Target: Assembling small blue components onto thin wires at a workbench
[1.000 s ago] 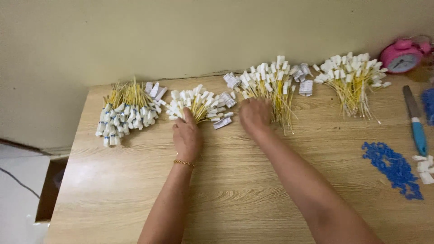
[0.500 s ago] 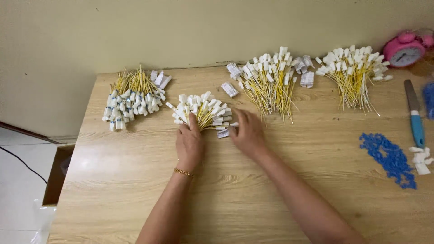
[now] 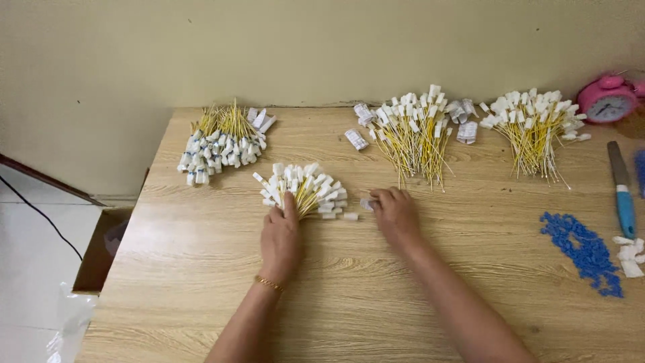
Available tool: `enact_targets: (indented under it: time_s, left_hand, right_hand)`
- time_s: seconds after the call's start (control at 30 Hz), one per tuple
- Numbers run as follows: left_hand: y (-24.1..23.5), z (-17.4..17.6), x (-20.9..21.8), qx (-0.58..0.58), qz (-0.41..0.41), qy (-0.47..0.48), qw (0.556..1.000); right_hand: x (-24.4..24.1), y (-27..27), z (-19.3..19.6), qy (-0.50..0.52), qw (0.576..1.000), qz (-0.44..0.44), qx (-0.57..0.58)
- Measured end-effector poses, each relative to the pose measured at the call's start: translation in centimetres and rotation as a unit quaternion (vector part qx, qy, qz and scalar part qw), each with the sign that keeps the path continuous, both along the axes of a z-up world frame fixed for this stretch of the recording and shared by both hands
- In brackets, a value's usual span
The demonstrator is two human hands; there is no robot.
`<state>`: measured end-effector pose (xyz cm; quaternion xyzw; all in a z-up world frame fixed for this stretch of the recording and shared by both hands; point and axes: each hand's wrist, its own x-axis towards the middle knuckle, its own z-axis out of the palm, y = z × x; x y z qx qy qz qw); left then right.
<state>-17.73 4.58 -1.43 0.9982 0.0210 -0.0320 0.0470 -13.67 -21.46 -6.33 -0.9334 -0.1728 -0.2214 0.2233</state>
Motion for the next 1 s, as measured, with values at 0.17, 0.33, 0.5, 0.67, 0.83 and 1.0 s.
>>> enact_targets:
  time_s: [0.17, 0.33, 0.5, 0.67, 0.83, 1.0]
  left_hand:
    - [3.0, -1.7, -3.0, -0.027, -0.087, -0.054, 0.994]
    - [3.5, -1.7, -5.9, -0.013, -0.168, -0.029, 0.985]
    - [1.7, -0.6, -7.5, -0.038, -0.263, -0.122, 0.956]
    - [-0.9, -0.2, -7.8, -0.042, -0.314, -0.144, 0.938]
    - [-4.1, -0.9, -8.2, -0.052, -0.338, -0.040, 0.939]
    - [-8.4, -0.6, -9.0, -0.047, -0.396, -0.059, 0.915]
  right_hand:
    - [1.6, 1.4, 2.5, 0.093, 0.995, -0.042, -0.003]
    - [5.0, 3.7, 6.6, 0.259, 0.962, -0.076, 0.038]
    - [7.9, 4.4, 7.4, 0.191, 0.974, -0.124, 0.020]
    - [2.2, 0.9, 7.3, 0.181, 0.971, -0.066, 0.143]
    - [-10.1, -3.7, 7.4, 0.229, 0.937, -0.095, 0.248]
    - [-19.7, -9.1, 4.5, 0.281, 0.854, -0.238, 0.367]
